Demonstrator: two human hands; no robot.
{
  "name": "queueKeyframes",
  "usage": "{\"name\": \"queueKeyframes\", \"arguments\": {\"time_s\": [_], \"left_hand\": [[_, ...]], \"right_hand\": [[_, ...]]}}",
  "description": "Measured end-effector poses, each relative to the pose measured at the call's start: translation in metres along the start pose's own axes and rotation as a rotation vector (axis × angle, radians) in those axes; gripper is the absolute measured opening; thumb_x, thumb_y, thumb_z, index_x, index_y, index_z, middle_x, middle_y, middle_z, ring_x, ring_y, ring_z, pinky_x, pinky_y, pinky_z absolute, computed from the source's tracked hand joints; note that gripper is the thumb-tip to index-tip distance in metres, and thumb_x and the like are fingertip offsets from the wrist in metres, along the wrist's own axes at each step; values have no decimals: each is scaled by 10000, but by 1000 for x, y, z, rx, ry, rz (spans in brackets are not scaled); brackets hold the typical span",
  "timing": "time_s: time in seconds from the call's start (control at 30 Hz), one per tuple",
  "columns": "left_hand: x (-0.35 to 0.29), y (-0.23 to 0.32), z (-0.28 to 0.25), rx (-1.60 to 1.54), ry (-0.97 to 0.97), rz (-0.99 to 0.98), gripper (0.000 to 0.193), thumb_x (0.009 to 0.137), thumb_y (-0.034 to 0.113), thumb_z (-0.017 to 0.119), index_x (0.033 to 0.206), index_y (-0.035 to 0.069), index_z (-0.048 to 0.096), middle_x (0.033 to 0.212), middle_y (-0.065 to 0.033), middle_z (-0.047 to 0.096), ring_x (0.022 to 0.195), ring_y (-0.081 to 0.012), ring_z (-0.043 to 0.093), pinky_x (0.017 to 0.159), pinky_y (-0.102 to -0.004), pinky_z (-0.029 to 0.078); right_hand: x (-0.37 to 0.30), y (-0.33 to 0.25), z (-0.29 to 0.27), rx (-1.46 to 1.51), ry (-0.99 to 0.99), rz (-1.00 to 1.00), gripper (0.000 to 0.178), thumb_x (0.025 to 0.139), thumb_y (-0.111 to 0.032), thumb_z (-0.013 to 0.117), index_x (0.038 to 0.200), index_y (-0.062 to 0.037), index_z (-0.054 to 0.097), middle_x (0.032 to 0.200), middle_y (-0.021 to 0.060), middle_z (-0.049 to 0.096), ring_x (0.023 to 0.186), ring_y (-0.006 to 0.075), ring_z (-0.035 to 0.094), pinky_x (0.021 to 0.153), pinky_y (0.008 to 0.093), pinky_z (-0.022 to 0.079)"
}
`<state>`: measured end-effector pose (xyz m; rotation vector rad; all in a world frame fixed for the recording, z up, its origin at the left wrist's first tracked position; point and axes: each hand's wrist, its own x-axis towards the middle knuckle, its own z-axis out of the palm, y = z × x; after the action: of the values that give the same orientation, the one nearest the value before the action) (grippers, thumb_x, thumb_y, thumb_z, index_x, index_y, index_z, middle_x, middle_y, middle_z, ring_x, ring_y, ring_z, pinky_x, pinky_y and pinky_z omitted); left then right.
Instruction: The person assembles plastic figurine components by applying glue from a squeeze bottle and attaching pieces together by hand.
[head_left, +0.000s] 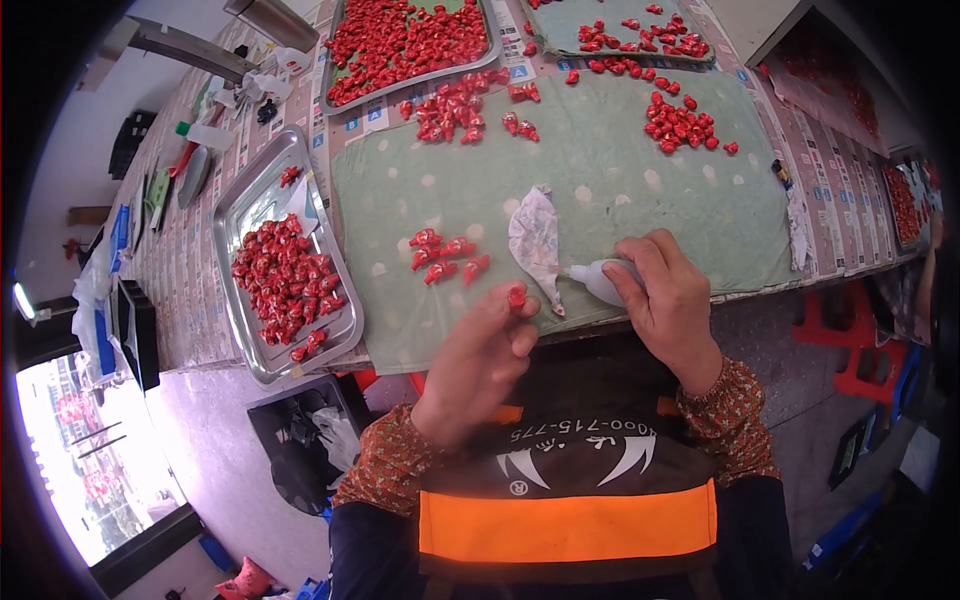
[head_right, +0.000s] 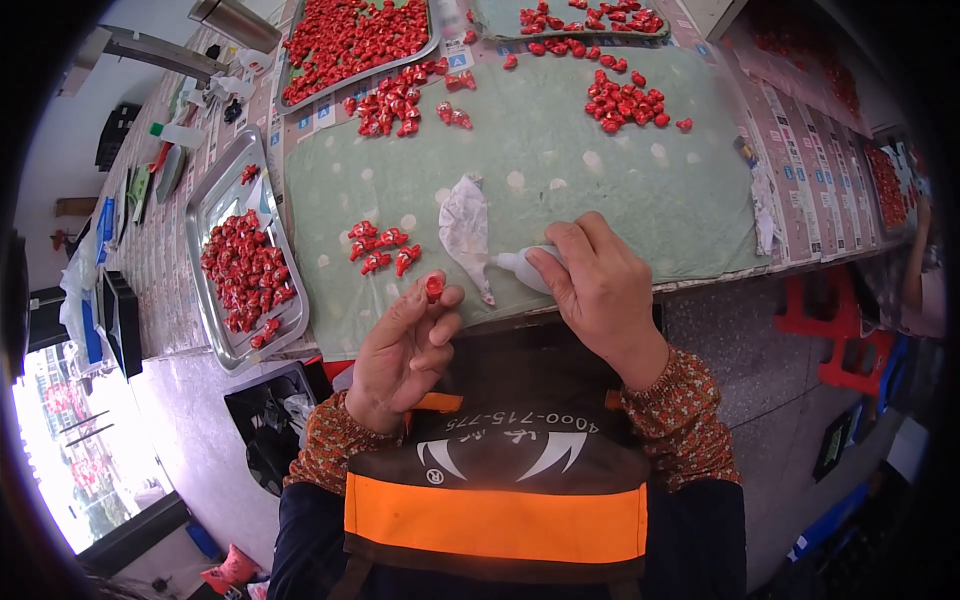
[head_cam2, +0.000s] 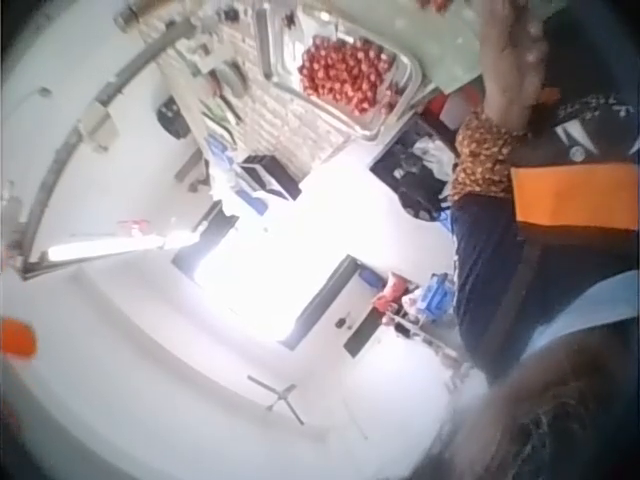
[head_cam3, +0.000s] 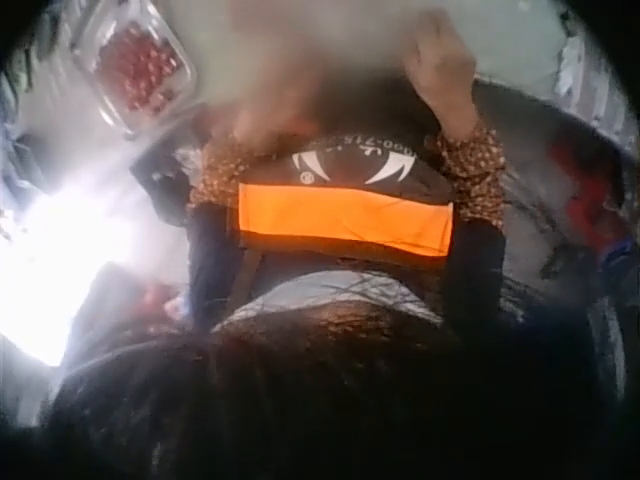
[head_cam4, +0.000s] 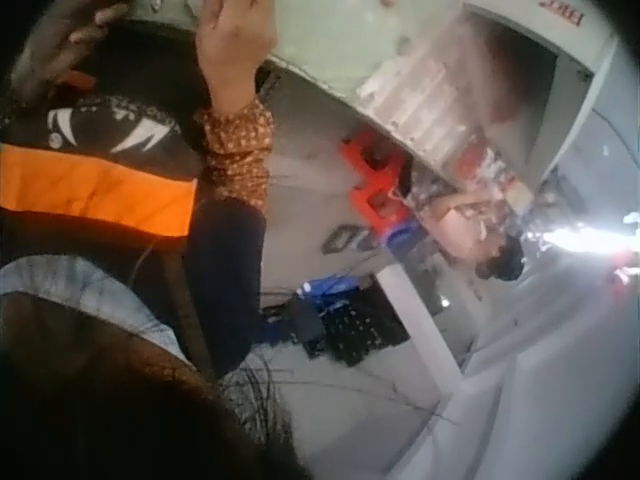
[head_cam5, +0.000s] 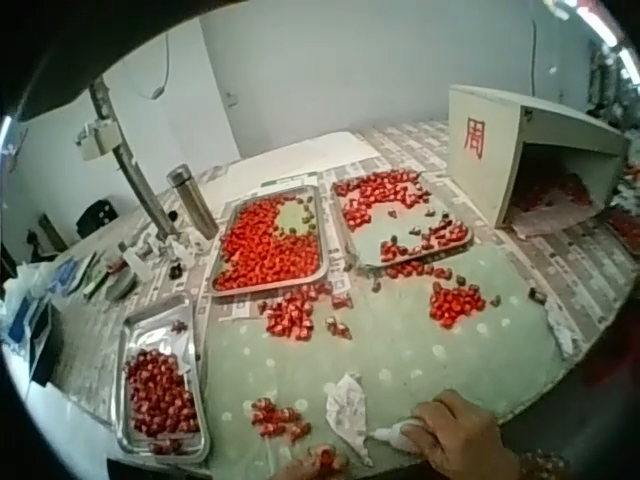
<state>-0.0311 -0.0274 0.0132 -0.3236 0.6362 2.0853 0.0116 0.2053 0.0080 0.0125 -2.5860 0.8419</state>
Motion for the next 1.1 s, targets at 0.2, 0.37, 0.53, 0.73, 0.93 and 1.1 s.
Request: {"name": "queueKeyframes", "arguments": {"time_s": [0.2, 0.37, 0.53, 0.73, 0.93, 1.1], "left_hand": [[-4, 0, -7, 6, 10, 34, 257, 1009, 213, 515, 1228, 78, 517, 1098, -41, 518, 780, -105, 480, 489, -166, 381], [-2, 0, -1, 16, 10, 41, 288, 1019, 210, 497, 1266, 62, 499, 1106, -64, 501, 787, -114, 478, 487, -167, 399], [-1, 0, 2, 76, 28, 42, 261, 1014, 204, 503, 1232, 62, 497, 1088, -68, 499, 783, -114, 481, 485, -168, 389], [1, 1, 2, 97, 40, 39, 243, 1009, 202, 510, 1209, 65, 488, 1075, -66, 498, 770, -114, 487, 483, -171, 387], [3, 1, 1, 89, 37, 34, 229, 1009, 201, 513, 1195, 69, 496, 1079, -66, 507, 765, -109, 497, 483, -173, 386], [3, 2, -1, 108, 54, 32, 215, 1008, 198, 517, 1186, 77, 504, 1079, -61, 525, 753, -101, 497, 486, -172, 386]], "right_hand": [[21, 33, -13, 24, 97, 98, 108, 860, -86, 673, 933, -55, 599, 838, 101, 575, 687, 304, 611, 580, 371, 483], [50, 70, -24, -111, 204, 100, 116, 829, -25, 658, 922, -57, 597, 873, 97, 594, 763, 323, 622, 652, 386, 493], [70, 82, -20, -251, 195, 10, 105, 828, -53, 660, 918, -78, 610, 907, 88, 599, 831, 319, 620, 694, 405, 499], [84, 87, -10, -294, 150, 11, 106, 847, -149, 675, 892, -81, 607, 886, 86, 596, 820, 300, 621, 679, 405, 499], [85, 90, 0, -427, 23, 95, 187, 840, -202, 691, 864, -50, 585, 837, 105, 618, 786, 309, 626, 689, 431, 508], [75, 81, -11, -309, 1, 128, 143, 854, -148, 662, 875, -43, 567, 812, 119, 614, 773, 318, 625, 685, 442, 497]]}}
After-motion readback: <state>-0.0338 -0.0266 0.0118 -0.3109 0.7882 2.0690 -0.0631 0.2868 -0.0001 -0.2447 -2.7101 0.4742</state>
